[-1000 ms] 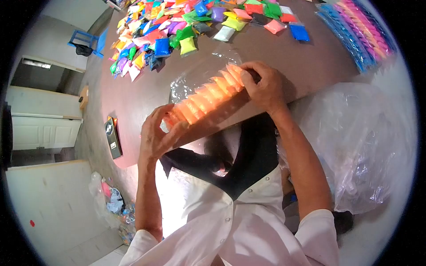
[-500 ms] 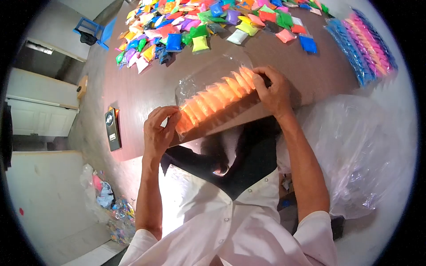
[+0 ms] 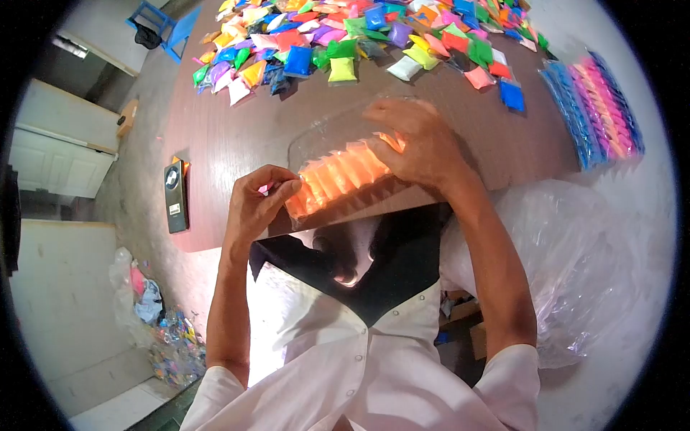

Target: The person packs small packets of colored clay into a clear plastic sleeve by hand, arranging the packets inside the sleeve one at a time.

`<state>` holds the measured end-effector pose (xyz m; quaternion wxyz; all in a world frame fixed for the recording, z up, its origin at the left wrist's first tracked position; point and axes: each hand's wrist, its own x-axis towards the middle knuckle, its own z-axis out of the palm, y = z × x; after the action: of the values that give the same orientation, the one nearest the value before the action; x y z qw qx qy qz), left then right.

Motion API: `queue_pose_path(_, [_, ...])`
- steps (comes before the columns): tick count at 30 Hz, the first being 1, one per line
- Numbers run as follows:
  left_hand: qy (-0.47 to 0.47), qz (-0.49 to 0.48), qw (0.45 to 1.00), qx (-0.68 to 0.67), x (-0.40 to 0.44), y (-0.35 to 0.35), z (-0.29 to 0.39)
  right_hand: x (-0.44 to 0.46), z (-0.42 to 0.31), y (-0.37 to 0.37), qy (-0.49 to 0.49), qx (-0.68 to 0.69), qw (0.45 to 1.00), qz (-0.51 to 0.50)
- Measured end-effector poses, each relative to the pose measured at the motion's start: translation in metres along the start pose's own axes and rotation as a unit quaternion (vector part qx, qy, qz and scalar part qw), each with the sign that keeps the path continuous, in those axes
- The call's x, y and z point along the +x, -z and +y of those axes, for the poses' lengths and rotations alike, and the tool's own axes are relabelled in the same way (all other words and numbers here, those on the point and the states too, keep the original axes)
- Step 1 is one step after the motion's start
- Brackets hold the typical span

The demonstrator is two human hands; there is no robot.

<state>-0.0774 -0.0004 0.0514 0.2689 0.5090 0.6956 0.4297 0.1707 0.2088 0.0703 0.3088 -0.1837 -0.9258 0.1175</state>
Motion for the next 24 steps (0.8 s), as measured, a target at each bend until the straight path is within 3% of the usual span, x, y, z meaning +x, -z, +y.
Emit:
queue_pose_path(3, [0.019,0.002,1.0,0.001,0.0,0.002,-0.003,0.004,0.009,-0.007,-0.033,0.075,0.992,-0.094])
queue_pose_path(12, [0.011,-0.012,0.999,-0.045,0.009,0.003,-0.012,-0.002,-0.002,-0.007,-0.132,0.106,0.98,-0.1])
queue_pose_path(16, [-0.004,-0.024,1.0,-0.013,0.01,0.004,-0.01,-0.002,-0.002,-0.007,-0.129,0.103,0.981,-0.099])
queue_pose_path(20, [-0.04,-0.005,0.998,0.047,0.008,0.006,0.011,0.006,-0.017,-0.003,-0.056,0.042,0.995,-0.068])
queue_pose_path(22, [-0.121,0.041,0.969,0.212,0.004,0.004,0.02,0.01,-0.028,-0.009,-0.034,0.044,0.997,-0.046])
queue_pose_path(24, [-0.139,0.075,0.969,0.19,0.004,-0.006,0.027,0.013,-0.036,-0.017,0.024,0.042,0.998,-0.041])
